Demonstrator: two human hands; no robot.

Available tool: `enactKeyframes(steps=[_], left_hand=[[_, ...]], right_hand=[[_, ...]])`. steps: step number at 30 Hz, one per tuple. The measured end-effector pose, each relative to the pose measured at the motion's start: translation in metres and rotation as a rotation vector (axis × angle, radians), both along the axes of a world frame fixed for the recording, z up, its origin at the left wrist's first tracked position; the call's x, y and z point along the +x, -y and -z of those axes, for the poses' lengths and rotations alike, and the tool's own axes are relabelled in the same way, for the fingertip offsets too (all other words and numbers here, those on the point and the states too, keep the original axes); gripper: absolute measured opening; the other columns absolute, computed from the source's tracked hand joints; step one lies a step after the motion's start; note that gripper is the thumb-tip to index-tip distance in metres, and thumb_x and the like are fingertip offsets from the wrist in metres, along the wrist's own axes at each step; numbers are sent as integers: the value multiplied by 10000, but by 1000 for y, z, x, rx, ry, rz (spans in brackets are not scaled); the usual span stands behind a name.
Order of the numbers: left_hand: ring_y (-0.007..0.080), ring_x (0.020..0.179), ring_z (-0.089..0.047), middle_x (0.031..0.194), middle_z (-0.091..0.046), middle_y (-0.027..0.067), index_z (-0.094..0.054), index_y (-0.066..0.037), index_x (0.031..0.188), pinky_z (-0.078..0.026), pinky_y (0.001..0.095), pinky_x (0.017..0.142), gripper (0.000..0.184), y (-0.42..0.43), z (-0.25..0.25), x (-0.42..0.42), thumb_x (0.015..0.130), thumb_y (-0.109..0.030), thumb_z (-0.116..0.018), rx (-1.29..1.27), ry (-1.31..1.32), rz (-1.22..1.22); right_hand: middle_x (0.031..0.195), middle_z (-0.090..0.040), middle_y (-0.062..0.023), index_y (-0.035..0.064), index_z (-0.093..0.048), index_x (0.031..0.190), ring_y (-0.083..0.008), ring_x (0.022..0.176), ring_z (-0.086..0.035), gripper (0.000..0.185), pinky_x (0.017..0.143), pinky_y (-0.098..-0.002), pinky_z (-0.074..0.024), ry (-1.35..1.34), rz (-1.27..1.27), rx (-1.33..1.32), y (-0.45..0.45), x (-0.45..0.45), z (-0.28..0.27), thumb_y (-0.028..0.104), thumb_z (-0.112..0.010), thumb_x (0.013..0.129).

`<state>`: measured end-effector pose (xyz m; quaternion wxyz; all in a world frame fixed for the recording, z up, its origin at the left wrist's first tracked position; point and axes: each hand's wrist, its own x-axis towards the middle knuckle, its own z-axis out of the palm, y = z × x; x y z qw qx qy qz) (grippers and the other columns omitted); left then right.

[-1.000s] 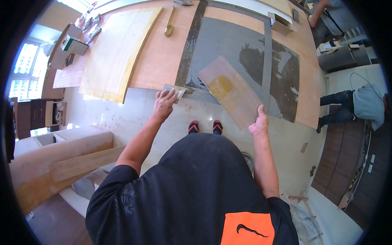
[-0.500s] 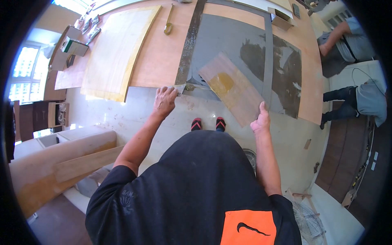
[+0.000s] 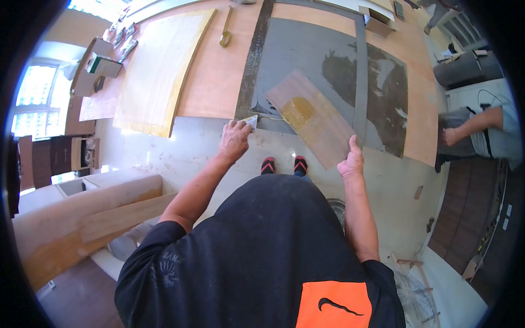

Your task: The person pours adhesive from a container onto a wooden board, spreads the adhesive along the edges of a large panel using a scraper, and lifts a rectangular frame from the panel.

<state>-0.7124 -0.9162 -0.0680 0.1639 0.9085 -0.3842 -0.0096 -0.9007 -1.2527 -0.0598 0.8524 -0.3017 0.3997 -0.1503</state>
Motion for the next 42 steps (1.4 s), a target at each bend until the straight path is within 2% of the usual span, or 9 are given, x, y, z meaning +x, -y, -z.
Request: enactKeyframes(steps=[4,10,16,24,27,33,34,37,42], left_hand=[[351,1017,-558,1037,-603,153,-617,-41,1007,-479,470,833,219,20,-1,-21,794,-76,-583,70,-59,-9],[366,1010,-576,1032,-601,179,-609,9,993,-542,468,798,195,31,-3,-21,814,-51,-560,28,-71,-302],[368,1026,-587,1053,-612,206,-624,49,1013,-557,460,806,228,69,0,-29,830,-72,-561,102,-113,-365],[384,996,-575,1015,-601,204,-613,24,989,-546,468,782,203,103,-3,-61,809,-53,-560,36,-156,-242],[366,964,-592,998,-609,203,-611,38,990,-553,469,746,203,88,0,-57,830,-76,-557,-35,-49,-235],[363,962,-591,980,-619,170,-629,-9,931,-543,476,733,140,65,2,-33,819,-57,-560,8,8,-399],[345,967,-586,968,-626,140,-636,-32,900,-515,490,785,117,67,3,-33,804,-63,-576,-14,5,-428],[324,1043,-567,1045,-629,132,-645,-39,992,-451,496,893,208,56,-3,-43,796,-75,-588,15,39,-150],[301,1173,-539,1288,-602,125,-615,-48,1216,-374,483,995,426,28,3,-68,791,-33,-586,-75,170,-39]], right_hand=[[1360,-578,-138,9,-505,1368,-308,1271,-539,576,1106,-481,-407,-11,12,2,4,1,-1,399,-640,966],[1370,-571,-145,5,-499,1374,-315,1283,-531,569,1107,-480,-407,8,-11,4,15,1,-6,395,-622,978],[1382,-564,-143,7,-507,1368,-312,1285,-531,561,1101,-476,-416,57,-78,-18,30,-6,-3,395,-622,979],[1360,-583,-134,15,-515,1368,-305,1263,-551,545,1097,-486,-421,-20,-57,4,52,-13,-8,385,-618,982],[1376,-577,-132,22,-509,1381,-310,1276,-546,538,1108,-491,-411,1,-93,2,61,-16,0,395,-581,1000],[1390,-569,-138,23,-497,1398,-315,1290,-537,541,1118,-489,-402,-2,-110,0,66,-19,4,398,-554,1013],[1390,-569,-139,23,-497,1398,-316,1290,-537,542,1118,-488,-402,0,-111,5,67,-20,4,398,-554,1012],[1390,-569,-137,25,-497,1398,-313,1289,-537,542,1118,-488,-400,14,-120,22,68,-19,5,400,-558,1010],[1360,-583,-117,35,-504,1381,-294,1270,-543,535,1095,-480,-415,14,-81,5,69,-22,7,388,-600,990]])
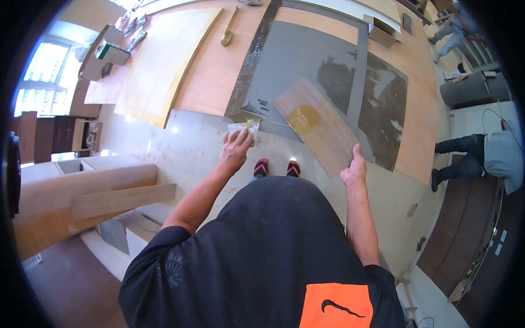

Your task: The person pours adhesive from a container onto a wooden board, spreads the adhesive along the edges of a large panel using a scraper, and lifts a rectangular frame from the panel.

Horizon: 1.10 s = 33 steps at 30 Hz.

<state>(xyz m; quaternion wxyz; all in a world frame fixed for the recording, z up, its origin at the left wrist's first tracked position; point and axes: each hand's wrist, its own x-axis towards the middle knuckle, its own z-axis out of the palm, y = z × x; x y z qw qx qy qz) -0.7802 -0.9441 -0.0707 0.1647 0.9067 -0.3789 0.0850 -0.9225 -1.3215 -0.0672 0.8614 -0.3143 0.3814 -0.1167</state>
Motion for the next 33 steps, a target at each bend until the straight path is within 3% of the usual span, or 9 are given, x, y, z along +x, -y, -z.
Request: enactKeyframes(steps=[7,13,28,33], left_hand=[[283,1224,-521,1337,-585,112,-594,-62,1280,-366,491,1022,499,-7,13,13,782,-42,-600,26,-48,116],[267,1219,-514,1346,-573,105,-593,-68,1281,-351,486,1024,451,0,22,31,831,-86,-576,20,-42,119],[262,1214,-526,1323,-601,91,-615,-87,1256,-352,495,1023,431,-11,21,42,827,-86,-581,-4,-13,168],[248,1180,-553,1295,-623,74,-637,-77,1225,-384,469,962,458,-11,10,49,770,-39,-598,-17,27,135]], right_hand=[[1382,-572,-126,37,-495,1396,-301,1282,-541,543,1113,-484,-403,-22,19,-33,-3,-6,5,404,-572,1003],[1359,-581,-126,16,-507,1372,-299,1273,-541,538,1101,-482,-413,-41,58,-17,-10,-11,-5,381,-605,990],[1376,-575,-137,10,-501,1385,-317,1274,-546,566,1108,-494,-412,-46,100,-7,-29,-18,-11,402,-599,988],[1371,-577,-138,12,-500,1384,-311,1276,-544,569,1109,-490,-411,-80,127,-38,-29,-21,-13,403,-605,984]])
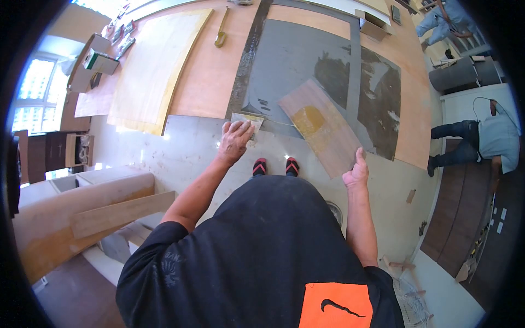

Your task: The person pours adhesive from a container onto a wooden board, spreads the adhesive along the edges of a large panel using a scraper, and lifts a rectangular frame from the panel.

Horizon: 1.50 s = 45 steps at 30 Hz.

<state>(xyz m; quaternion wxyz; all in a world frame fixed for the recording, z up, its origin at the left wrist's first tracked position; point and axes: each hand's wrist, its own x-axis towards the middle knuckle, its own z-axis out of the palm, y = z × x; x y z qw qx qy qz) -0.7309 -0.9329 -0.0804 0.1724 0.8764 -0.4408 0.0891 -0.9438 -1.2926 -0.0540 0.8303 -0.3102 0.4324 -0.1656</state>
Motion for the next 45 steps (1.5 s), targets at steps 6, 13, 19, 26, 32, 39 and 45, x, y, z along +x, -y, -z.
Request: enactKeyframes(steps=[6,13,19,26,32,39,45], left_hand=[[247,1174,-556,1280,-624,62,-633,-82,1219,-383,465,963,452,0,12,11,771,-36,-593,-11,-30,17],[249,1171,-556,1279,-623,62,-628,-90,1216,-384,467,961,445,-2,16,12,775,-41,-594,-9,-27,25],[242,1103,-579,1151,-662,38,-647,-102,1113,-383,459,941,346,1,3,16,773,-52,-607,79,-58,14],[211,1022,-577,988,-640,4,-662,-120,1030,-364,449,949,265,-4,-9,27,776,-79,-598,22,-52,104],[200,1065,-572,1049,-666,-18,-684,-138,1003,-368,449,975,231,-53,-6,39,787,-104,-610,37,-40,78],[230,1064,-594,1133,-666,4,-662,-135,1072,-421,439,919,309,-75,-8,32,776,-57,-616,56,-37,-17],[275,960,-595,1132,-658,48,-614,-114,1161,-477,434,820,390,-64,-12,7,780,-35,-593,48,-69,-65]], right_hand=[[1373,-576,-136,13,-500,1383,-307,1282,-540,571,1110,-481,-410,27,-27,8,-1,2,2,407,-606,984],[1386,-568,-144,22,-493,1394,-323,1293,-530,590,1114,-504,-403,43,-54,20,1,4,6,432,-600,982],[1402,-555,-144,15,-483,1401,-321,1301,-524,583,1114,-500,-405,1,-29,6,2,3,7,417,-588,992],[1403,-554,-141,17,-481,1405,-320,1307,-516,573,1126,-494,-389,35,-30,10,0,7,10,400,-589,993],[1407,-546,-137,16,-465,1412,-315,1308,-511,562,1128,-486,-389,25,-18,20,-5,12,11,380,-582,1000],[1411,-542,-142,12,-458,1417,-318,1314,-506,569,1131,-485,-384,13,-47,12,-14,22,12,381,-580,1001],[1411,-550,-138,27,-475,1412,-329,1312,-514,562,1124,-503,-390,40,-93,12,-16,31,12,403,-566,1004]])
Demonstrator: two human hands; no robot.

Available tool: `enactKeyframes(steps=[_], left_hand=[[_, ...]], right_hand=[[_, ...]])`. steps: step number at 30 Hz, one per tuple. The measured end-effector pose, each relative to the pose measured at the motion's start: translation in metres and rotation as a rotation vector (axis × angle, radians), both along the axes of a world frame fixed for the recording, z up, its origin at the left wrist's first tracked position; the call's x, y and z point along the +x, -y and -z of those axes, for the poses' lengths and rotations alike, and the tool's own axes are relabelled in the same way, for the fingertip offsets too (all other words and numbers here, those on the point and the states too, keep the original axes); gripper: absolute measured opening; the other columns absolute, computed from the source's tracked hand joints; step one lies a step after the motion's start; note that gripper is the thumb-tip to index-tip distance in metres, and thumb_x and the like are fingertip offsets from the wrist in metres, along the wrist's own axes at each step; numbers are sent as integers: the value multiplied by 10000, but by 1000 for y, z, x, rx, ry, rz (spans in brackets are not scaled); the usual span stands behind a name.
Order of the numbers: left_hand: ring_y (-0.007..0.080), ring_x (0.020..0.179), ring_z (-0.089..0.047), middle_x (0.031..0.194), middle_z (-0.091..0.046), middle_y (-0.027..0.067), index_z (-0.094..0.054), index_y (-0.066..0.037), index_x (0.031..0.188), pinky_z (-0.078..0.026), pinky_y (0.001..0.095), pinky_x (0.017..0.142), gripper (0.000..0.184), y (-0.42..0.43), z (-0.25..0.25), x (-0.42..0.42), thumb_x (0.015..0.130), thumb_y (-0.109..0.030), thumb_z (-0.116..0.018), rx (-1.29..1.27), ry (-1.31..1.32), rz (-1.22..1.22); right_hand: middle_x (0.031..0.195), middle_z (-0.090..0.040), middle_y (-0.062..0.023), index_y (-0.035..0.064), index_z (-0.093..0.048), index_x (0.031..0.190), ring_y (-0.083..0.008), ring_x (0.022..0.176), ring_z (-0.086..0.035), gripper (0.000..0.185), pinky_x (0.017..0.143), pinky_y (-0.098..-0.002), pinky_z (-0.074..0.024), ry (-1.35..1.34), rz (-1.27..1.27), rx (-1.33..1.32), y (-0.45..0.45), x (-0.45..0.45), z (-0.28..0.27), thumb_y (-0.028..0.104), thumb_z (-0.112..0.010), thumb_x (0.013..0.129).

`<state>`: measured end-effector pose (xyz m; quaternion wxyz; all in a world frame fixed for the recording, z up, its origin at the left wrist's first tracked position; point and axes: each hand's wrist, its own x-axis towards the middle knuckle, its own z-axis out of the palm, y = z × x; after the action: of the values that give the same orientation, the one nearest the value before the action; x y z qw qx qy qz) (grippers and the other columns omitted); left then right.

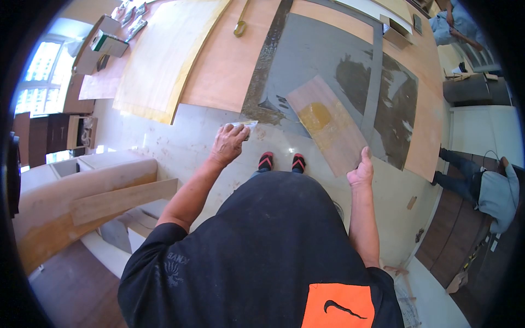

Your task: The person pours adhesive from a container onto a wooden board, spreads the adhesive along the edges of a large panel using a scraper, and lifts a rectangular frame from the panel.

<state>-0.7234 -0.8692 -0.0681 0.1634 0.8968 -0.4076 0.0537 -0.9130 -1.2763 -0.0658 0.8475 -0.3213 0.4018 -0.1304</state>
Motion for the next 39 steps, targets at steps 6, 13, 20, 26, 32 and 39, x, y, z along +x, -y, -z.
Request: enactKeyframes(steps=[6,13,20,26,32,39], left_hand=[[271,950,-594,1087,-667,48,-647,-111,1064,-475,433,814,315,8,-14,4,762,-31,-613,-83,29,-38],[283,988,-583,1078,-657,53,-659,-96,1100,-470,423,845,363,-3,-28,13,750,-10,-613,-133,110,-108],[326,1158,-498,1474,-434,177,-491,-81,1403,-404,465,969,622,-13,49,-1,791,-57,-598,87,83,-47],[312,1186,-482,1488,-425,172,-498,-81,1409,-394,446,992,606,-14,72,-4,811,-79,-596,99,84,-61],[304,1195,-473,1501,-417,171,-499,-71,1413,-390,441,997,610,-26,79,-11,809,-96,-580,72,92,-39],[305,1196,-482,1496,-429,149,-529,-93,1395,-386,442,1025,601,-38,63,-19,799,-69,-599,51,47,-41]], right_hand=[[1411,-542,-148,10,-467,1412,-328,1313,-508,566,1130,-494,-383,-13,5,-10,-2,7,-6,385,-574,1003],[1411,-542,-147,7,-466,1410,-327,1314,-504,566,1131,-490,-381,19,-20,14,-3,9,-17,376,-587,998],[1419,-535,-148,6,-462,1414,-329,1317,-500,580,1132,-493,-379,-16,15,-22,-2,6,-13,375,-604,989],[1411,-542,-139,15,-470,1408,-328,1315,-501,577,1133,-495,-376,-63,30,-53,-3,2,-23,379,-613,983],[1409,-546,-134,24,-472,1408,-321,1314,-506,554,1132,-498,-377,-38,11,-66,0,0,-25,374,-591,996],[1416,-540,-137,25,-467,1417,-326,1320,-500,558,1130,-508,-374,-23,-23,-52,-3,7,-32,372,-589,997]])
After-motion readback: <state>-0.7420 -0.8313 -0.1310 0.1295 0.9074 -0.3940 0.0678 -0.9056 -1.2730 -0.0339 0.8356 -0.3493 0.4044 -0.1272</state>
